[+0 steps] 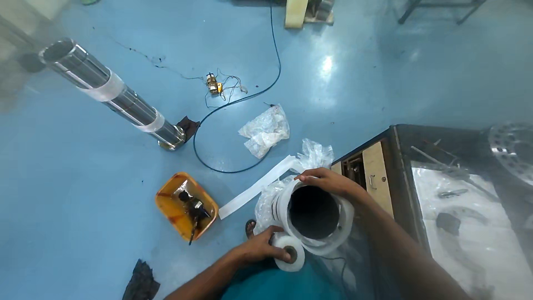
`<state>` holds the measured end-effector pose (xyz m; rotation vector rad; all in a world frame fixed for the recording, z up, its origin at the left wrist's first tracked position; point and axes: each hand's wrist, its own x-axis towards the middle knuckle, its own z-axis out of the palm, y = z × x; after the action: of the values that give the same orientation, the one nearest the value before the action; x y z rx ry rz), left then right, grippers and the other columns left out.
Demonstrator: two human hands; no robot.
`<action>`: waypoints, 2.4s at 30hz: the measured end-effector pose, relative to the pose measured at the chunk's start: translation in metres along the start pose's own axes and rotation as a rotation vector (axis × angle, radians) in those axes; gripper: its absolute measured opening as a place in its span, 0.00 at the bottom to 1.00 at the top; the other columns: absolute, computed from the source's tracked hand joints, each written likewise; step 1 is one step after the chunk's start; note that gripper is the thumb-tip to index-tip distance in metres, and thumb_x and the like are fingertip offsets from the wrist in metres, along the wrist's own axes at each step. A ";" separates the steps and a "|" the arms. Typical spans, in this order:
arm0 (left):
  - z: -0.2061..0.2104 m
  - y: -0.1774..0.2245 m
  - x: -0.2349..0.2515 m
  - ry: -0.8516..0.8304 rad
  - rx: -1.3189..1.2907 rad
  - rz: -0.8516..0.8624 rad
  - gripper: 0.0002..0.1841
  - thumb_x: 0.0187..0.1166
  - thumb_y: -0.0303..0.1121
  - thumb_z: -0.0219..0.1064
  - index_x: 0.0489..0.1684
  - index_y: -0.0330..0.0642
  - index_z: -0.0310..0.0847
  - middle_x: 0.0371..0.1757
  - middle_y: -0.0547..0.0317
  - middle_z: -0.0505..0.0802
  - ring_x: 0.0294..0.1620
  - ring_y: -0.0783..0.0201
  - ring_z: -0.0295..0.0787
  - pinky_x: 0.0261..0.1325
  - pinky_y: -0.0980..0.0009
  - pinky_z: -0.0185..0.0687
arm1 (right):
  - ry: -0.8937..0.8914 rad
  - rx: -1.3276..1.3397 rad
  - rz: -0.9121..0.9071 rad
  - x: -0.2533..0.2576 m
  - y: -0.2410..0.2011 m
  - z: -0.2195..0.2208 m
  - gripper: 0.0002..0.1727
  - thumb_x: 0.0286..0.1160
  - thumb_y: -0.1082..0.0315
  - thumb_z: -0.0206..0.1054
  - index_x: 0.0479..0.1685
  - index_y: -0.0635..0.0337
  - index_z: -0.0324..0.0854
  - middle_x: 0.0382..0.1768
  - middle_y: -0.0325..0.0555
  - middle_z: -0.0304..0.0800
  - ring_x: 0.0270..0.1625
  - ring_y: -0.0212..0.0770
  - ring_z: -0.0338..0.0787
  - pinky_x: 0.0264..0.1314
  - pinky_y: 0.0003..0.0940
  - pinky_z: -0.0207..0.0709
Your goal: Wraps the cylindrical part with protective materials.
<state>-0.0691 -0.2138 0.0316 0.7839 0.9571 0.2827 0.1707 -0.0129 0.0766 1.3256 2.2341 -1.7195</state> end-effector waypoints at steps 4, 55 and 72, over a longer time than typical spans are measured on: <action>-0.003 -0.022 -0.027 0.345 -0.331 0.146 0.45 0.66 0.39 0.75 0.83 0.31 0.53 0.65 0.43 0.86 0.61 0.56 0.88 0.64 0.59 0.87 | -0.017 0.003 -0.033 0.002 0.012 0.000 0.19 0.87 0.55 0.62 0.62 0.57 0.88 0.60 0.47 0.91 0.65 0.41 0.87 0.74 0.48 0.75; 0.018 -0.019 0.026 -0.157 -0.211 -0.034 0.43 0.74 0.48 0.73 0.85 0.36 0.56 0.67 0.47 0.87 0.65 0.59 0.87 0.70 0.59 0.83 | 0.501 0.990 0.318 -0.120 0.010 0.219 0.49 0.70 0.47 0.73 0.84 0.67 0.54 0.62 0.46 0.87 0.62 0.33 0.89 0.70 0.33 0.83; -0.047 0.154 0.112 0.670 0.054 0.396 0.45 0.66 0.32 0.82 0.85 0.34 0.58 0.67 0.33 0.84 0.65 0.45 0.84 0.67 0.47 0.82 | 0.567 0.553 0.346 -0.147 0.113 0.069 0.21 0.89 0.64 0.58 0.71 0.68 0.76 0.59 0.56 0.89 0.56 0.44 0.92 0.62 0.42 0.86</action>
<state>-0.0264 -0.0234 0.0553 0.9487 1.4341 0.9072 0.3038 -0.1533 0.0336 2.4068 1.5836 -2.0881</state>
